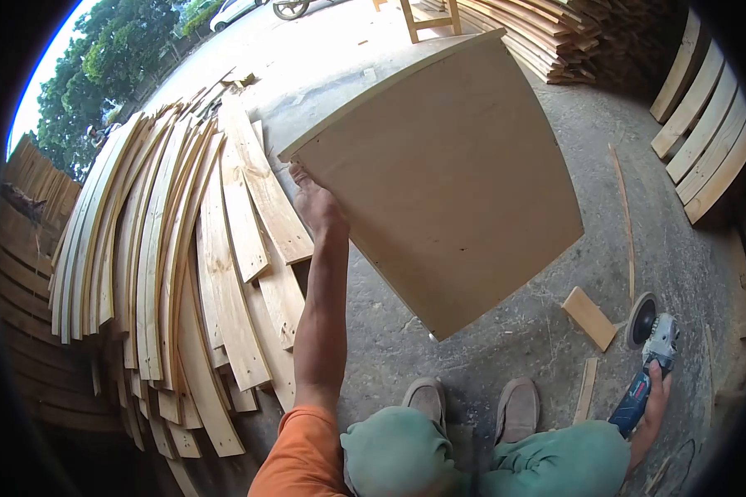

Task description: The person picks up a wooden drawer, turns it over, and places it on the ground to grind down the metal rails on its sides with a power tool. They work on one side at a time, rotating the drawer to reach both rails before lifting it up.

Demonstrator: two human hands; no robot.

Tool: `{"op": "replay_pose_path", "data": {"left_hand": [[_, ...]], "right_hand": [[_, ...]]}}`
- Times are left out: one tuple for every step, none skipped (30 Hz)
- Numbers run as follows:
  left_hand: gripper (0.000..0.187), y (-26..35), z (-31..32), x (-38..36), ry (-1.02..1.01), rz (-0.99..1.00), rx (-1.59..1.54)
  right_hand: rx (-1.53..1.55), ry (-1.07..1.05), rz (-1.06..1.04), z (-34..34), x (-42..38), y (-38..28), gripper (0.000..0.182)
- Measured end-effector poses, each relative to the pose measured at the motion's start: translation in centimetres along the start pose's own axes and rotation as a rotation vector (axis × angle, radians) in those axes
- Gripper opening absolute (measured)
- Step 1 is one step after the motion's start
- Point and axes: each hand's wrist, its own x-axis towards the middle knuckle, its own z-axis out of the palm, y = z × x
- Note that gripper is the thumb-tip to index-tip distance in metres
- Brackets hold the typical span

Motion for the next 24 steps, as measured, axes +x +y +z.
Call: {"op": "replay_pose_path", "data": {"left_hand": [[0.066,-1.6,-1.1,-0.7,-0.003,-0.099,-0.039],[0.066,-3.2,-2.1,-1.6,0.006,-0.108,-0.037],[0.069,-4.8,-3.0,-2.5,0.050,-0.168,-0.065],[0.072,-6.4,-3.7,-3.6,0.091,-0.228,-0.092],[0.072,-7.8,-4.1,-4.7,0.091,-0.237,-0.090],[0.073,-9.1,-4.3,-5.9,0.200,-0.243,-0.097],[0.075,-10.2,-4.6,-6.8,0.306,-0.248,-0.104],[0.075,-11.0,-4.8,-7.4,0.301,-0.252,-0.102],[0.076,-11.8,-5.2,-8.0,0.420,-0.360,-0.007],[0.077,-12.5,-5.7,-8.6,0.542,-0.465,0.092],[0.077,-12.6,-5.9,-9.3,0.541,-0.467,0.099],[0.072,-12.7,-5.8,-9.8,0.590,-0.503,0.158],[0.067,-12.7,-5.9,-10.3,0.639,-0.536,0.217],[0.067,-15.1,-7.3,-10.4,0.640,-0.533,0.226],[0.060,-18.5,-9.0,-10.3,0.438,-0.508,1.084],[0.056,-21.8,-10.5,-10.0,0.149,-0.415,1.915],[0.055,-17.2,-8.6,-10.8,0.104,-0.646,1.572],[0.055,-17.7,-8.8,-10.6,0.114,-0.647,1.575],[0.055,-18.7,-9.5,-10.4,0.052,-0.716,1.635],[0.056,-20.3,-10.5,-10.1,-0.008,-0.787,1.691],[0.061,-22.3,-11.8,-10.0,0.187,-0.737,1.403],[0.061,-24.2,-12.8,-10.0,0.206,-0.735,1.401],[0.065,-21.8,-11.7,-11.0,0.518,-0.758,0.677],[0.070,-19.3,-10.5,-12.3,0.759,-0.700,-0.068]], "right_hand": [[0.022,-0.006,0.034,-0.5,0.1,-0.5,0.074],[0.046,-0.009,0.068,-0.8,0.1,-0.9,0.074],[0.074,0.058,0.042,-0.5,0.1,-0.9,0.073],[0.065,0.060,0.046,-0.4,-0.3,-1.5,0.073],[0.085,0.036,0.066,-0.1,-0.7,-2.4,0.071],[0.105,0.012,0.087,0.1,-1.0,-2.9,0.070],[0.101,0.017,0.093,0.2,-1.2,-3.0,0.070],[0.087,0.015,0.084,0.4,-1.3,-3.1,0.068],[0.072,0.011,0.077,0.4,-1.4,-3.0,0.067],[0.069,0.014,0.084,0.6,-1.4,-2.5,0.067],[0.072,0.060,0.054,0.9,-1.3,-1.8,0.066],[0.079,0.106,0.018,1.2,-1.2,-1.4,0.065],[0.081,0.105,0.021,1.5,-1.1,-1.4,0.065],[0.075,0.085,0.019,1.8,-1.2,-1.5,0.066],[0.067,0.063,0.014,2.0,-1.3,-1.8,0.066],[0.066,0.056,0.018,2.4,-1.5,-2.5,0.066],[0.049,0.011,0.078,2.8,-1.7,-3.3,0.067],[0.029,-0.035,0.138,3.2,-1.7,-3.8,0.067],[0.027,-0.046,0.142,3.4,-1.4,-3.7,0.067],[0.007,-0.059,0.149,3.4,-1.0,-3.4,0.068],[-0.012,-0.074,0.152,3.4,-0.2,-3.1,0.070],[-0.009,-0.091,0.148,3.0,1.0,-1.6,0.070],[0.030,-0.072,0.074,2.3,2.4,0.6,0.071],[0.067,-0.053,-0.001,2.5,3.1,1.2,0.072]]}}
